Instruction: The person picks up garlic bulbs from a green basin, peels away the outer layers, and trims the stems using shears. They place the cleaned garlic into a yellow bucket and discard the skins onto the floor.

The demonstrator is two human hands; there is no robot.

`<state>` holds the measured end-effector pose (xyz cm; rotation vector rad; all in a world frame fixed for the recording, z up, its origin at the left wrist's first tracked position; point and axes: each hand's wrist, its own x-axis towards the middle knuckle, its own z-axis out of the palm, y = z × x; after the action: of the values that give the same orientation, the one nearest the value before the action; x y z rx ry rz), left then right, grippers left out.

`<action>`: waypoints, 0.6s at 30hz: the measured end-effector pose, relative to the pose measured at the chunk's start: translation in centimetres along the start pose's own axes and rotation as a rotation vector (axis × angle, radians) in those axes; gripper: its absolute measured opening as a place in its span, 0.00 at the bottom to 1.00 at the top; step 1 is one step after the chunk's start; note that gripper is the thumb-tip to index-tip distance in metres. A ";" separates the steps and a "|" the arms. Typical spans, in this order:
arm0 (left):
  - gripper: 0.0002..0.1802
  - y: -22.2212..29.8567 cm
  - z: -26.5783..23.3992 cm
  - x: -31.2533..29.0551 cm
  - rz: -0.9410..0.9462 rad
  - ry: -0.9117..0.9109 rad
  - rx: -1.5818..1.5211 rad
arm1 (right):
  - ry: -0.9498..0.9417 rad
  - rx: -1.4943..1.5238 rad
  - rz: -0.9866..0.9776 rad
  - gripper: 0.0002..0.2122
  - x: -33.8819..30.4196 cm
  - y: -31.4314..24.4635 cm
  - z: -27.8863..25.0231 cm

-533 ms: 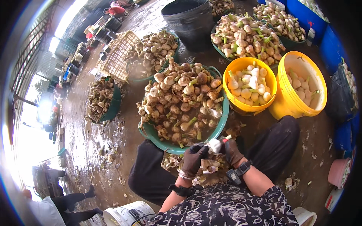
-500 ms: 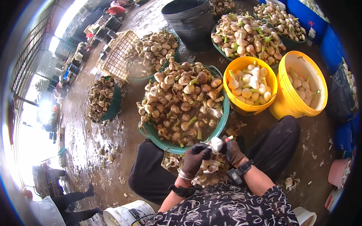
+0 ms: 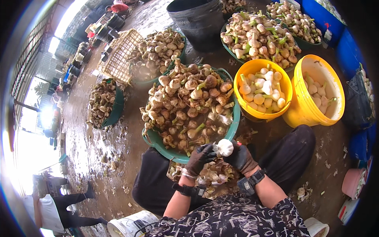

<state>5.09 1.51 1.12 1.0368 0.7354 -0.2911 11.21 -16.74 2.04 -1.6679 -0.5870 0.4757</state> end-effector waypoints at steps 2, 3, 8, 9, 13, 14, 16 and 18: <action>0.17 -1.8 0.7 0.1 0.125 -0.041 -0.021 | 0.016 0.419 0.119 0.14 0.0 1.4 1.2; 0.15 -2.0 1.4 -0.3 0.170 0.032 0.000 | 0.011 0.422 0.123 0.14 0.2 2.3 1.5; 0.13 0.9 3.3 -3.2 0.282 -0.193 0.054 | 0.125 1.283 0.508 0.16 -1.3 10.5 1.0; 0.14 1.6 2.2 -3.4 0.160 -0.256 0.189 | 0.085 1.382 0.510 0.16 -1.0 9.2 1.2; 0.16 -1.0 -2.1 0.4 0.028 -0.040 0.317 | 0.005 0.954 0.370 0.17 -0.5 6.5 0.8; 0.17 -2.1 -3.7 2.1 0.055 0.152 0.221 | 0.006 0.954 0.369 0.17 -0.2 6.2 0.5; 0.19 -3.5 -5.8 5.0 -0.075 0.126 -0.082 | 0.224 1.596 0.523 0.17 0.5 4.7 -0.6; 0.22 -5.2 -8.6 8.1 -0.185 0.110 -0.398 | 0.241 1.546 0.373 0.24 1.3 0.9 -2.9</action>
<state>4.61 7.26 -10.39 0.6122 0.9472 -0.2356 14.07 -18.29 1.68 -0.2959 0.3143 0.7049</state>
